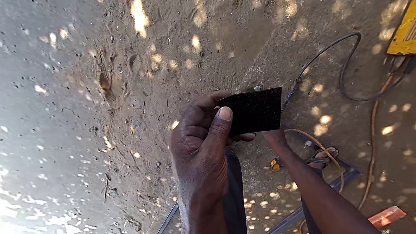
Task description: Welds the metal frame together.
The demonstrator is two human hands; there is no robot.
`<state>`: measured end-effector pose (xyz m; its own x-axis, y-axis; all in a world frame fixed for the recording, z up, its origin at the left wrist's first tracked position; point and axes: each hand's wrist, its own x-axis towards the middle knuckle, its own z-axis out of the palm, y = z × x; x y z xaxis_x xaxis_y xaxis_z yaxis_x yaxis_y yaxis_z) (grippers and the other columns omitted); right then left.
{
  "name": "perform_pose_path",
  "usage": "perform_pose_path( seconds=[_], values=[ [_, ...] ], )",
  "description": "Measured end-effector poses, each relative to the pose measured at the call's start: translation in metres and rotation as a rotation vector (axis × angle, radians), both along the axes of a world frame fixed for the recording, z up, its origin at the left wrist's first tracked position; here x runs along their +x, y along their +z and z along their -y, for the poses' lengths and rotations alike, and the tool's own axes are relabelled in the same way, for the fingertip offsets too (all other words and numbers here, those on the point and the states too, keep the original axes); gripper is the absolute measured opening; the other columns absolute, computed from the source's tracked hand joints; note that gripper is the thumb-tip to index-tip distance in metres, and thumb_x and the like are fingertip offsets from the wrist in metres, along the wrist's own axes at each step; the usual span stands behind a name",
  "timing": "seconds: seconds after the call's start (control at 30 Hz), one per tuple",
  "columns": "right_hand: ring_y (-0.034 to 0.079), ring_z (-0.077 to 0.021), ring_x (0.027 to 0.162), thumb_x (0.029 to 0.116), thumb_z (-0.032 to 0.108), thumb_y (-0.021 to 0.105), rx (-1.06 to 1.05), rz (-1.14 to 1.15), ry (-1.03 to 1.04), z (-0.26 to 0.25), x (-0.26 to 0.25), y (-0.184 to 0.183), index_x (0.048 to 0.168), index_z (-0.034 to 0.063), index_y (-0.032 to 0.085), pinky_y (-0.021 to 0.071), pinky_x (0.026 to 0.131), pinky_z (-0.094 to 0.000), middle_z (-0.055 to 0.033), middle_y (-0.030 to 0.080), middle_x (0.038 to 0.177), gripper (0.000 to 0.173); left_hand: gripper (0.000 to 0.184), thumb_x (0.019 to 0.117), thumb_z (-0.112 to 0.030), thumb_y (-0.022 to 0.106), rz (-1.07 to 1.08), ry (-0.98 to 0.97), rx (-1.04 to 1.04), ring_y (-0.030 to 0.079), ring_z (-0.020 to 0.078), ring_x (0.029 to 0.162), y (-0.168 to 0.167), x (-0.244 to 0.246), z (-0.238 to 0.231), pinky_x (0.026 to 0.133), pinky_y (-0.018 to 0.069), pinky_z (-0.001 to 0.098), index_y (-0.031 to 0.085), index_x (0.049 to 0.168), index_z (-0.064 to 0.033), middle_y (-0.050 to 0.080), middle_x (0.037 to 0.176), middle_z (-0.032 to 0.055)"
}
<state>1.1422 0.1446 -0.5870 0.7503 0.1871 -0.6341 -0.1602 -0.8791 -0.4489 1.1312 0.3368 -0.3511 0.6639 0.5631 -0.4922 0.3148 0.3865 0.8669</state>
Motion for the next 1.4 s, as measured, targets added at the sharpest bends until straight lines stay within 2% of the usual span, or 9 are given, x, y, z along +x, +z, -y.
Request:
perform_pose_path(
  seconds=[0.2, 0.3, 0.57, 0.7, 0.8, 0.9, 1.03, 1.17, 1.4],
  values=[
    [0.071, -0.0328, 0.102, 0.1001, 0.035, 0.065, 0.025, -0.023, -0.026, 0.006, 0.001, 0.001, 0.146, 0.0106, 0.046, 0.057, 0.089, -0.0568, -0.0171, 0.071, 0.11, 0.056, 0.026, 0.1071, -0.006, 0.05, -0.04, 0.011, 0.006, 0.074, 0.0295, 0.085, -0.001, -0.001, -0.002, 0.07, 0.0672, 0.047, 0.059, 0.131, 0.0002, 0.068, 0.109, 0.0167],
    [0.072, -0.034, 0.094, 0.1, 0.036, 0.066, 0.021, -0.083, -0.044, 0.006, 0.004, 0.006, 0.142, 0.0115, 0.046, 0.0575, 0.082, -0.0579, -0.0169, 0.071, 0.101, 0.053, 0.027, 0.1067, -0.006, 0.05, -0.044, 0.009, 0.005, 0.074, 0.0289, 0.085, -0.003, -0.002, -0.001, 0.069, 0.0672, 0.0457, 0.059, 0.132, -0.0006, 0.069, 0.11, 0.0165],
    [0.071, -0.0333, 0.095, 0.099, 0.035, 0.068, 0.013, -0.064, 0.016, 0.002, 0.006, 0.008, 0.136, 0.0086, 0.051, 0.0572, 0.083, -0.0566, -0.0171, 0.07, 0.102, 0.049, 0.027, 0.1066, -0.006, 0.05, -0.047, 0.023, -0.009, 0.074, 0.0298, 0.085, -0.007, -0.004, -0.001, 0.07, 0.0672, 0.0469, 0.058, 0.131, 0.0005, 0.069, 0.11, 0.0173],
    [0.072, -0.0347, 0.101, 0.1001, 0.034, 0.066, 0.005, -0.019, 0.005, 0.001, 0.001, 0.005, 0.15, 0.0087, 0.042, 0.0574, 0.088, -0.0572, -0.0187, 0.07, 0.111, 0.061, 0.027, 0.1065, -0.006, 0.051, -0.049, 0.043, -0.009, 0.074, 0.0295, 0.087, -0.008, -0.006, -0.003, 0.071, 0.0671, 0.0481, 0.058, 0.131, -0.0002, 0.068, 0.11, 0.0165],
    [0.072, -0.0333, 0.096, 0.1002, 0.034, 0.066, 0.004, -0.044, -0.022, 0.002, 0.003, 0.004, 0.145, 0.0115, 0.045, 0.0583, 0.083, -0.0568, -0.017, 0.071, 0.105, 0.054, 0.026, 0.1065, -0.006, 0.051, -0.055, 0.048, -0.005, 0.075, 0.0296, 0.087, -0.009, -0.006, -0.004, 0.07, 0.0672, 0.0482, 0.059, 0.131, -0.0006, 0.069, 0.11, 0.0165],
    [0.072, -0.0341, 0.098, 0.1009, 0.034, 0.065, 0.026, -0.061, -0.036, 0.004, 0.004, 0.005, 0.147, 0.0111, 0.044, 0.0575, 0.086, -0.0578, -0.0182, 0.071, 0.106, 0.056, 0.027, 0.1062, -0.005, 0.051, -0.047, 0.042, -0.013, 0.074, 0.0297, 0.087, -0.009, -0.006, -0.004, 0.07, 0.0672, 0.0478, 0.059, 0.131, 0.0002, 0.068, 0.11, 0.017],
    [0.072, -0.0349, 0.086, 0.0988, 0.035, 0.064, 0.029, -0.004, -0.048, 0.005, 0.006, 0.009, 0.138, 0.0082, 0.051, 0.0579, 0.075, -0.0582, -0.0182, 0.071, 0.095, 0.049, 0.026, 0.1054, -0.004, 0.053, -0.042, 0.034, 0.0, 0.074, 0.0278, 0.082, -0.009, -0.005, -0.001, 0.068, 0.0674, 0.0449, 0.06, 0.13, -0.0002, 0.07, 0.105, 0.0158],
    [0.072, -0.0382, 0.098, 0.1008, 0.032, 0.065, 0.04, -0.095, -0.041, 0.007, 0.008, 0.013, 0.152, 0.0089, 0.041, 0.0572, 0.085, -0.0614, -0.0214, 0.071, 0.109, 0.06, 0.026, 0.1061, -0.005, 0.051, -0.066, 0.021, -0.012, 0.075, 0.0293, 0.086, -0.009, -0.006, -0.001, 0.069, 0.0675, 0.0471, 0.06, 0.13, -0.0012, 0.069, 0.11, 0.0158],
    [0.072, -0.034, 0.092, 0.1006, 0.036, 0.066, 0.037, -0.075, -0.01, 0.006, 0.005, 0.01, 0.141, 0.0099, 0.049, 0.0576, 0.082, -0.0584, -0.0174, 0.071, 0.1, 0.051, 0.027, 0.1064, -0.005, 0.051, -0.082, -0.007, -0.025, 0.074, 0.0306, 0.084, -0.012, -0.005, -0.002, 0.069, 0.0672, 0.048, 0.059, 0.132, -0.0004, 0.069, 0.109, 0.0177]
  ],
)
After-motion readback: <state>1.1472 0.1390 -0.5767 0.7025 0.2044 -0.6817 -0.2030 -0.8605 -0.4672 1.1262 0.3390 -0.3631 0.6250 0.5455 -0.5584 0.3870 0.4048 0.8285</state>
